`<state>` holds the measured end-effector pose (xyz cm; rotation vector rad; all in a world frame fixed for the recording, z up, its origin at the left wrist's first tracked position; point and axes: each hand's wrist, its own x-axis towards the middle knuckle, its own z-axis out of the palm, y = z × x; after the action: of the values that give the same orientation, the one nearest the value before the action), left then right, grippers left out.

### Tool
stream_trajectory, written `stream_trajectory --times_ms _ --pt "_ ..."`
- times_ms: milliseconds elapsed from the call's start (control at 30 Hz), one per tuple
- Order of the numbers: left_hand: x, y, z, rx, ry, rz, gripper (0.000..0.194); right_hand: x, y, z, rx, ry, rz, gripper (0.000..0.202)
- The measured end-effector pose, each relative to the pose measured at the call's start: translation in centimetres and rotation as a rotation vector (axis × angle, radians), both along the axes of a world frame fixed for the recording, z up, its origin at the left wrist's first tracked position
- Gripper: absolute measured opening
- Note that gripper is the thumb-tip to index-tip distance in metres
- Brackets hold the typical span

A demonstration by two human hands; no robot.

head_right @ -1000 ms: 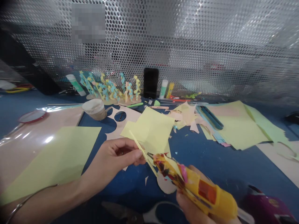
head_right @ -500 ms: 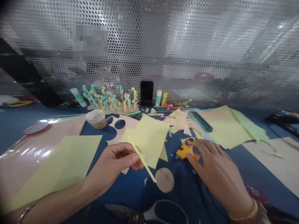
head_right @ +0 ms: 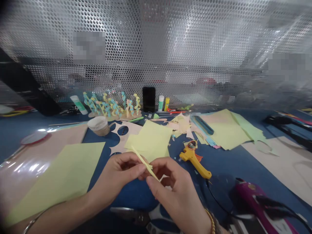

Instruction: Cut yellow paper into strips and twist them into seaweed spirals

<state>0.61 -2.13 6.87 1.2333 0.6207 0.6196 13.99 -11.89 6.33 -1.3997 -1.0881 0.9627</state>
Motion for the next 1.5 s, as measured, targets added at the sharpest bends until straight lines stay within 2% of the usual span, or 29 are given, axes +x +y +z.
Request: stream_trajectory --times_ms 300,467,900,1267,1500 --pt "0.3 0.1 -0.2 0.047 0.009 -0.004 0.005 -0.2 0.3 -0.6 -0.031 0.131 -0.07 0.016" --pt "0.2 0.1 -0.4 0.054 0.017 -0.008 0.005 0.0 0.2 -1.0 -0.047 0.206 -0.052 0.02" --pt "0.3 0.1 -0.7 0.045 0.038 -0.007 0.007 0.0 0.1 -0.7 -0.078 0.175 -0.065 0.022" --pt "0.2 0.2 -0.9 0.117 0.019 -0.003 0.002 0.0 0.1 -0.7 -0.088 0.207 -0.058 0.021" --pt "0.3 0.2 -0.8 0.083 0.006 0.007 0.007 0.0 0.2 -0.7 -0.054 0.098 -0.073 0.018"
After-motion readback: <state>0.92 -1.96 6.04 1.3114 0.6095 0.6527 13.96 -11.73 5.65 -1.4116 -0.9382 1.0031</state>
